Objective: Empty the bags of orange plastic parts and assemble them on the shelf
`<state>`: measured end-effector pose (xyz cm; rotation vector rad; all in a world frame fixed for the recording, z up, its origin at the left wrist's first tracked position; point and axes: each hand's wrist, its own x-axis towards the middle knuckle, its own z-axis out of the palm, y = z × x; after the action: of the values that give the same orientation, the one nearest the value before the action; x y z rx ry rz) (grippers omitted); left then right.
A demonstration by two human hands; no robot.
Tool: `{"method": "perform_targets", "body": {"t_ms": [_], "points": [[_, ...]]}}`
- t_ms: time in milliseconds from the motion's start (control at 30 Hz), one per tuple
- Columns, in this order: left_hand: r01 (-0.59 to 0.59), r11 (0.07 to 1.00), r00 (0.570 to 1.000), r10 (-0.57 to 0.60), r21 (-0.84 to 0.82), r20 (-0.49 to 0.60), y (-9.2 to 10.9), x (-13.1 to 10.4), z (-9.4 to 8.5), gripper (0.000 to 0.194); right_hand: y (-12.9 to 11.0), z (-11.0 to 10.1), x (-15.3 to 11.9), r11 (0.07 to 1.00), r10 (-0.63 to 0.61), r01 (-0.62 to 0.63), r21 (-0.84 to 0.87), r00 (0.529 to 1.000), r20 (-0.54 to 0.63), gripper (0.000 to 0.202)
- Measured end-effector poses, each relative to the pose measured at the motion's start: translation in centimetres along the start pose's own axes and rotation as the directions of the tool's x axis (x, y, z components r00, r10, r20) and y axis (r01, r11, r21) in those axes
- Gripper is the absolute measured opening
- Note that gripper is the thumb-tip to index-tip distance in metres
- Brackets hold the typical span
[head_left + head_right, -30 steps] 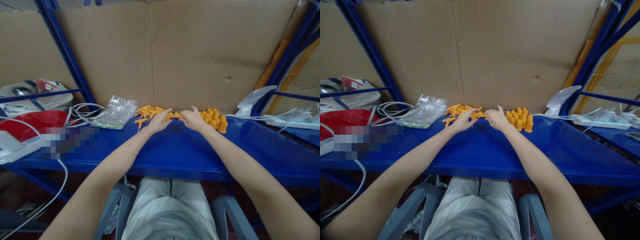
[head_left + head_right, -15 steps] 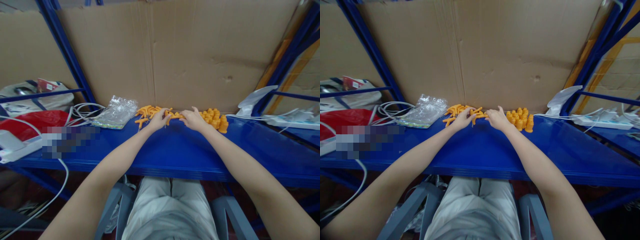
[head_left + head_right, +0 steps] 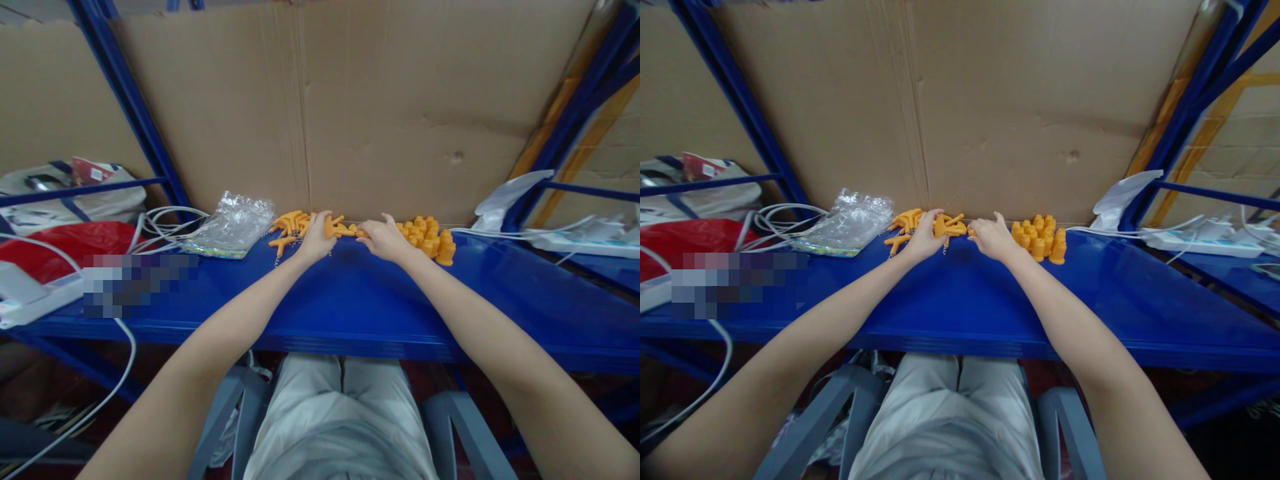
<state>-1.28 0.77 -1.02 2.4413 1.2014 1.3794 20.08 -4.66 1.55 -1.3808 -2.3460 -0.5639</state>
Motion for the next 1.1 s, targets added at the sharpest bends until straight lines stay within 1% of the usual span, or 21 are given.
{"method": "perform_targets", "body": {"t_ms": [67, 233, 300, 433, 567, 733, 900, 1100], "points": [[0.029, 0.999, 0.999, -0.029, 0.015, -0.017, 0.0, 0.2, -0.2, 0.059, 0.0, 0.0, 0.0, 1.000, 0.007, -0.007, 0.005, 1.000, 0.004, 0.031], [0.166, 0.985, 0.984, -0.169, 0.051, 0.061, 0.8, 0.1, -0.6, 0.059, -0.1, -0.2, -0.1, 1.000, 0.027, -0.027, 0.004, 0.999, 0.026, 0.032], [0.198, 0.975, 0.977, -0.204, 0.096, 0.060, 1.1, -0.1, -0.9, 0.058, 0.0, -0.3, -0.1, 0.999, 0.035, -0.035, -0.003, 0.999, 0.037, 0.032], [0.235, 0.951, 0.969, -0.246, 0.202, 0.028, 1.4, -0.2, -1.3, 0.056, 0.6, -0.3, -0.1, 0.998, 0.060, -0.059, -0.022, 0.997, 0.043, 0.029], [0.232, 0.937, 0.969, -0.247, 0.263, 0.024, 1.3, -0.2, -1.7, 0.054, 1.5, -0.8, 0.0, 0.992, 0.121, -0.119, -0.040, 0.990, 0.066, 0.029], [0.261, 0.920, 0.958, -0.284, 0.294, 0.038, 1.4, -0.2, -1.9, 0.050, 2.7, -2.8, -0.1, 0.961, 0.273, -0.267, -0.070, 0.955, 0.113, 0.032], [0.238, 0.927, 0.965, -0.259, 0.291, 0.035, 1.3, -0.1, -1.8, 0.049, 4.8, -4.5, -0.5, 0.935, 0.350, -0.348, -0.076, 0.937, 0.020, 0.035], [0.289, 0.913, 0.946, -0.318, 0.286, 0.061, 2.4, -0.3, -2.1, 0.048, 7.7, -5.6, -1.3, 0.857, 0.508, -0.508, -0.081, 0.861, -0.028, 0.035]]}}
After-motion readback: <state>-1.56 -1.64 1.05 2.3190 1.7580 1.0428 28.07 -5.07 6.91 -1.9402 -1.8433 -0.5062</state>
